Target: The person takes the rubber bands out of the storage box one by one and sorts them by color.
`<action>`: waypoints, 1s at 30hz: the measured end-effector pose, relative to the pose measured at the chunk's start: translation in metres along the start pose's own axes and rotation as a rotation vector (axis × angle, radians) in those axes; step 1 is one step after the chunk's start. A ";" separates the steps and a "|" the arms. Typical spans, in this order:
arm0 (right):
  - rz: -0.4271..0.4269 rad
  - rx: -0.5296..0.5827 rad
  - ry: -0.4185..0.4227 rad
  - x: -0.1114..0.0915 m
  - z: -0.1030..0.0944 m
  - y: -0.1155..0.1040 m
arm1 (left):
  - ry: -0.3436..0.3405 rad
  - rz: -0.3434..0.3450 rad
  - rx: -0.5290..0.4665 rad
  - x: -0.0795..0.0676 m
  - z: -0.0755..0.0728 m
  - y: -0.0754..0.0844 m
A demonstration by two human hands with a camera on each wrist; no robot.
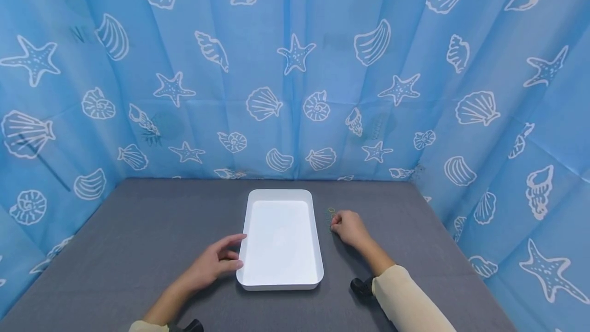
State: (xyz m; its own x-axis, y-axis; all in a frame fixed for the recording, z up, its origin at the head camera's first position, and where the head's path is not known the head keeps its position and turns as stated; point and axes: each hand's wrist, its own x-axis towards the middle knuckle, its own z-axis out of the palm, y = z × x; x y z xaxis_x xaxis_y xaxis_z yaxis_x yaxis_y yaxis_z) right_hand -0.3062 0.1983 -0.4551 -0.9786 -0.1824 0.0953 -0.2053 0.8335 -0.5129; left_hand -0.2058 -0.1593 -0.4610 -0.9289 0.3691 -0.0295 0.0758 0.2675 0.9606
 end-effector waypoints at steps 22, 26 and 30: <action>0.056 0.125 0.081 -0.007 -0.012 0.010 | -0.005 0.046 0.017 -0.002 0.001 0.005; 0.096 0.183 0.055 -0.010 -0.012 0.009 | -0.006 0.041 0.024 -0.004 0.001 0.010; 0.122 0.232 0.040 -0.014 -0.013 0.009 | -0.001 0.033 0.030 -0.005 0.001 0.010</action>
State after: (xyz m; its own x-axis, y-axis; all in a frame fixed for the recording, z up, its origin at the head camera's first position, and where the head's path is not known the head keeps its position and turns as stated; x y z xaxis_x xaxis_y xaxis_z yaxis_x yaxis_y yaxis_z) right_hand -0.2950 0.2153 -0.4505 -0.9967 -0.0626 0.0520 -0.0811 0.7052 -0.7044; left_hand -0.2002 -0.1572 -0.4512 -0.9255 0.3788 0.0022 0.1178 0.2821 0.9521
